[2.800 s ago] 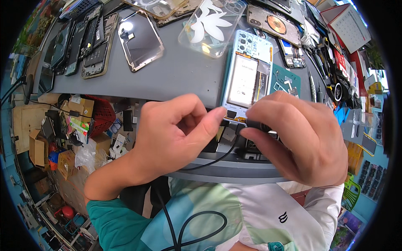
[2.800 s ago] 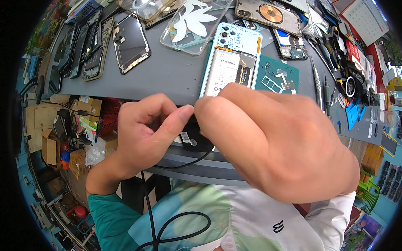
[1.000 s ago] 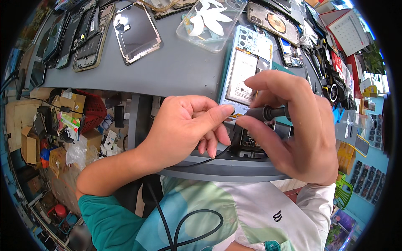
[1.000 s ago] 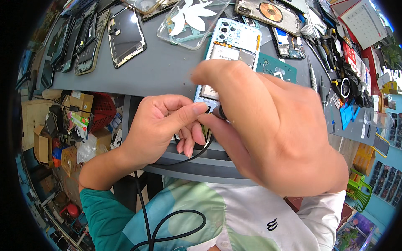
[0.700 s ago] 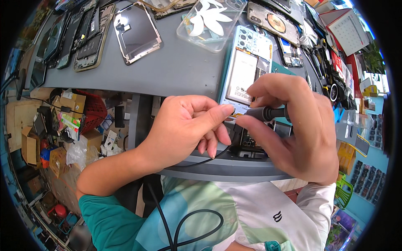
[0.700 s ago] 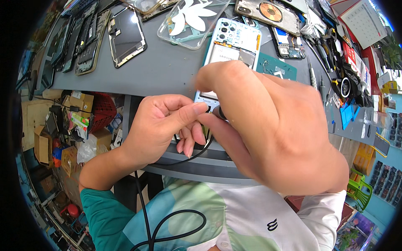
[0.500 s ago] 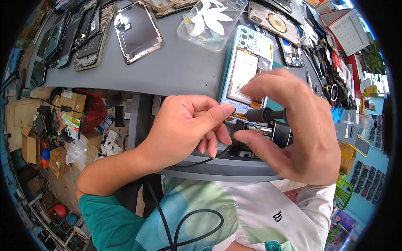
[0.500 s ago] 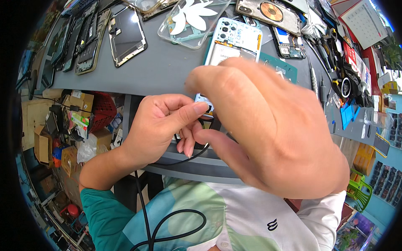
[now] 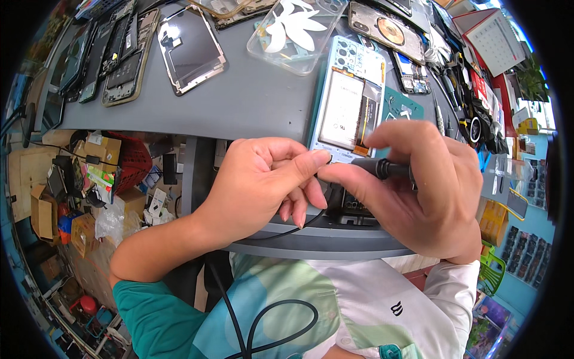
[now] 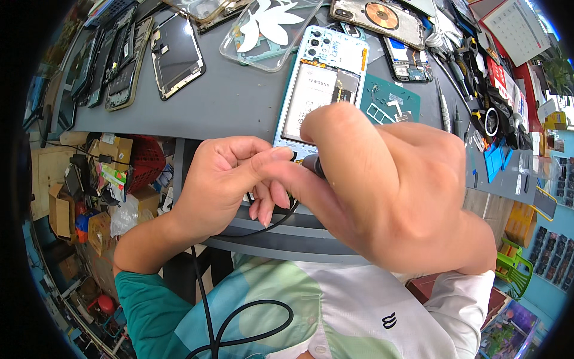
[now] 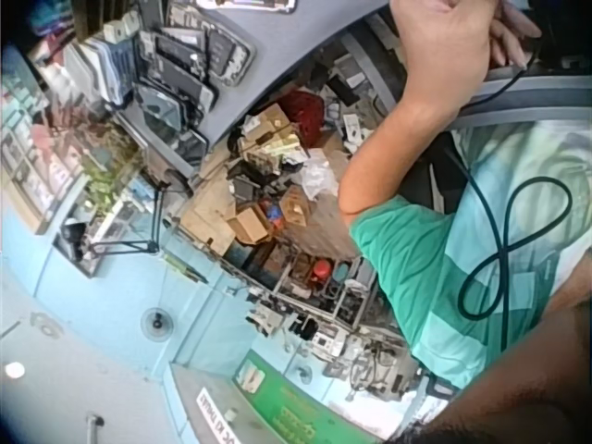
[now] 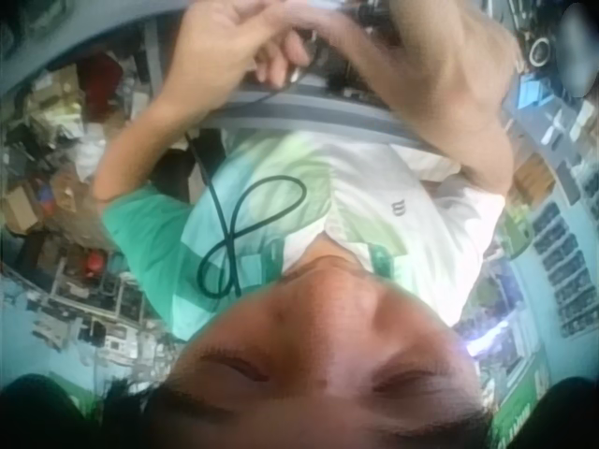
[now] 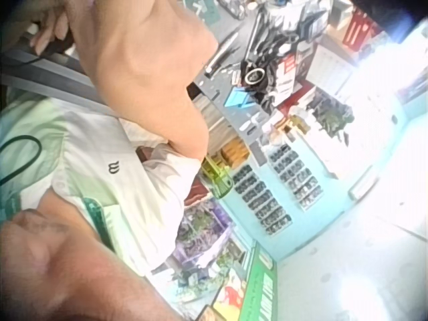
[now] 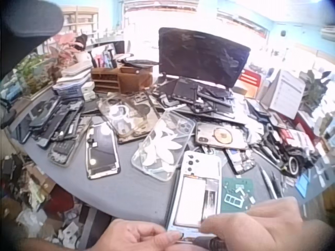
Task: The person uses a screwdriver to remove screws from the back of a disassembled smartphone. They then use a metal prying tool to lift and remove a small metal bracket from the device's interior.
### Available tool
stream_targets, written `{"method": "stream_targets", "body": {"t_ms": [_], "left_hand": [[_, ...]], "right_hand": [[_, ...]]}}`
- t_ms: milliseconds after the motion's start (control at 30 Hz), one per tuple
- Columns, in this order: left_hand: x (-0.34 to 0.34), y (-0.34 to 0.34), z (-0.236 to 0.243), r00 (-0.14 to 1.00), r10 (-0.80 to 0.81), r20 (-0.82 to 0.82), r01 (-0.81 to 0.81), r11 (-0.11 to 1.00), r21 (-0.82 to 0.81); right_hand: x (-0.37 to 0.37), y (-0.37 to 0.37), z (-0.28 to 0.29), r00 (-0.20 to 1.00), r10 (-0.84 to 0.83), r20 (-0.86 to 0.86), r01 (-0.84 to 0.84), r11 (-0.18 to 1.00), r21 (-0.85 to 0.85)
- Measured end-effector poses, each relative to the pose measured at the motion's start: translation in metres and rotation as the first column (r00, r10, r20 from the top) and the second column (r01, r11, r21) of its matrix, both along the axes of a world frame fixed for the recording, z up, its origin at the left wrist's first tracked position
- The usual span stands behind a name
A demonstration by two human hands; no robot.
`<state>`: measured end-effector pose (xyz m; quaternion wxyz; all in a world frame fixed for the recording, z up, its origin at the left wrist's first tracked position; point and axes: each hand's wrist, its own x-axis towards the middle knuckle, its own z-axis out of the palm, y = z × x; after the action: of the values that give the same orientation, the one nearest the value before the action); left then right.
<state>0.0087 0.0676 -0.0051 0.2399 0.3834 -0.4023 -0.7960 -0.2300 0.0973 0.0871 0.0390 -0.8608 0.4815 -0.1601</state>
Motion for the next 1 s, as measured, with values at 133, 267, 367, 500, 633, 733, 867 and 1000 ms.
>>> {"method": "stream_targets", "body": {"t_ms": [133, 267, 367, 500, 633, 733, 867, 1000], "left_hand": [[-0.002, 0.000, 0.002, 1.000, 0.009, 0.006, -0.009, 1.000, 0.010], [-0.002, 0.000, 0.003, 1.000, 0.013, 0.008, -0.013, 1.000, 0.017], [-0.002, 0.000, 0.002, 1.000, 0.015, 0.006, -0.016, 1.000, 0.010], [-0.004, 0.000, 0.002, 1.000, 0.016, 0.026, -0.016, 1.000, 0.001], [-0.004, 0.001, 0.002, 0.998, 0.033, 0.054, -0.033, 0.999, -0.006], [-0.002, 0.002, 0.001, 0.995, 0.049, 0.084, -0.046, 0.998, -0.033], [-0.002, 0.002, -0.003, 0.991, 0.019, 0.135, -0.005, 0.995, -0.098], [-0.001, 0.001, 0.001, 0.980, -0.001, 0.199, 0.031, 0.988, -0.151]], "right_hand": [[0.002, -0.011, -0.008, 0.982, 0.122, 0.147, -0.119, 0.992, -0.031], [-0.001, -0.007, -0.007, 0.990, 0.089, 0.108, -0.088, 0.996, -0.011], [-0.009, -0.005, 0.001, 0.992, 0.115, 0.055, -0.118, 0.991, 0.061], [0.003, -0.007, -0.006, 0.962, 0.160, 0.221, -0.168, 0.986, 0.019], [-0.003, -0.002, -0.002, 0.971, 0.106, 0.212, -0.128, 0.988, 0.092], [-0.016, -0.006, -0.005, 0.904, 0.059, 0.424, -0.121, 0.986, 0.119], [-0.062, -0.022, 0.002, 0.864, 0.063, 0.499, -0.074, 0.997, 0.003], [-0.084, -0.037, -0.014, 0.966, -0.056, 0.253, 0.088, 0.989, -0.117]]}}
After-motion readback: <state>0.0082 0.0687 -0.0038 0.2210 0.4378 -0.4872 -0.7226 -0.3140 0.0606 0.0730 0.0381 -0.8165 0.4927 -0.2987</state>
